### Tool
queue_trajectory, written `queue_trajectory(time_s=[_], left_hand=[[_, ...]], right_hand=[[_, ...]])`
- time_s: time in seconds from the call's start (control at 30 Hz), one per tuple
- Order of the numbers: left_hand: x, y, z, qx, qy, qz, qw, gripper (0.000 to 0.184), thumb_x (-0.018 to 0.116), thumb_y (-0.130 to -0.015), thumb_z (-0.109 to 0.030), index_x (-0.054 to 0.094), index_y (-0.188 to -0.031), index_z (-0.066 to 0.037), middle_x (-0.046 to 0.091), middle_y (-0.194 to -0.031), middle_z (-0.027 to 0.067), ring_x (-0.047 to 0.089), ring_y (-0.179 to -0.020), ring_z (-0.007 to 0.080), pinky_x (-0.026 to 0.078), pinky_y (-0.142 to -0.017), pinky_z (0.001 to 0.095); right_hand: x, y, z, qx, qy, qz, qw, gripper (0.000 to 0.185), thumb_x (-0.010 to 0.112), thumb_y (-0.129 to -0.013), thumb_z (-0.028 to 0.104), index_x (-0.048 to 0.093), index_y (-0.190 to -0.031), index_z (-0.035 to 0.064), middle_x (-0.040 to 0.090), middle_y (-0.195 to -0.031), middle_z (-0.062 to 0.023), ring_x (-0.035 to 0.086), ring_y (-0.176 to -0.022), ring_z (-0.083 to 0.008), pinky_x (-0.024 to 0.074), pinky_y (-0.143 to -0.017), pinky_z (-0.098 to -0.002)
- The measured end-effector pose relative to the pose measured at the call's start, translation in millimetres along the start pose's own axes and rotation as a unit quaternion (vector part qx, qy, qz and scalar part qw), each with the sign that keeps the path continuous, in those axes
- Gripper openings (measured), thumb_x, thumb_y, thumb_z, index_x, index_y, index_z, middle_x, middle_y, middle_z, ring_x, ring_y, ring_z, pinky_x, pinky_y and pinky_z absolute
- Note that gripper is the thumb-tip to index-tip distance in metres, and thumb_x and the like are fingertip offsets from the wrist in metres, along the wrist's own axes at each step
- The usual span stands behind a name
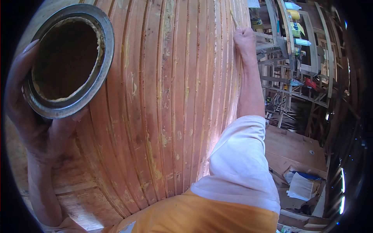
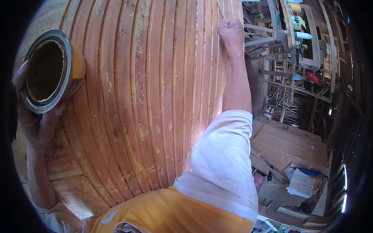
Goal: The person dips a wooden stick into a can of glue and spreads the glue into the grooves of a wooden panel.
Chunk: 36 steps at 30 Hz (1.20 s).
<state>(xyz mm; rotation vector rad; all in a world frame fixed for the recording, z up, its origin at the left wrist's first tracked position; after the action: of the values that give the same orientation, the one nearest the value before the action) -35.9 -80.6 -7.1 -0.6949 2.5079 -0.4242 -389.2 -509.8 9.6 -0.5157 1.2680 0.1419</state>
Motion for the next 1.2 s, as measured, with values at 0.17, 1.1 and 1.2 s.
queue_trajectory(time_s=[0.17,1.1,1.2], left_hand=[[-8,2,5,0.01,-0.048,0.003,0.999,0.086,0.081,-0.079,-0.024,0.036,-0.148,0.001,0.044,-0.145,0.0152,0.044,-0.137,0.0273,0.034,-0.115,0.0411],[-5,2,3,0.012,-0.047,-0.002,0.999,0.084,0.08,-0.081,-0.025,0.036,-0.148,0.0,0.043,-0.147,0.0152,0.043,-0.138,0.0279,0.032,-0.116,0.0411],[-1,-3,-7,0.023,-0.056,0.006,0.998,0.084,0.08,-0.08,-0.024,0.036,-0.148,0.0,0.044,-0.146,0.0153,0.043,-0.137,0.0278,0.033,-0.116,0.0413]], right_hand=[[-4,-4,-6,0.031,0.043,0.06,0.997,0.036,0.063,-0.089,0.027,0.064,-0.077,-0.0064,0.064,-0.067,-0.0228,0.067,-0.067,-0.0318,0.0523,-0.07,-0.0438],[-19,15,3,-0.059,0.243,-0.025,0.968,0.028,0.058,-0.09,0.023,0.053,-0.099,-0.0028,0.068,-0.091,-0.0288,0.069,-0.09,-0.0448,0.0531,-0.08,-0.0543],[-28,23,1,-0.004,0.14,-0.037,0.99,0.027,0.057,-0.089,0.022,0.057,-0.097,-0.0043,0.068,-0.091,-0.0303,0.068,-0.091,-0.0458,0.053,-0.079,-0.0527]])
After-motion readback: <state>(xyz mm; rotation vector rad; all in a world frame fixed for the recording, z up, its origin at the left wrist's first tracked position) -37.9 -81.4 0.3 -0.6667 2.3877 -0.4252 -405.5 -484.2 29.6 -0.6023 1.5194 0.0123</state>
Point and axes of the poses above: each hand's wrist, its own y-axis away from the middle knuckle, its own x-axis out of the palm, z = x × y, the point moved 6 cm from there along -y, towards the middle knuckle
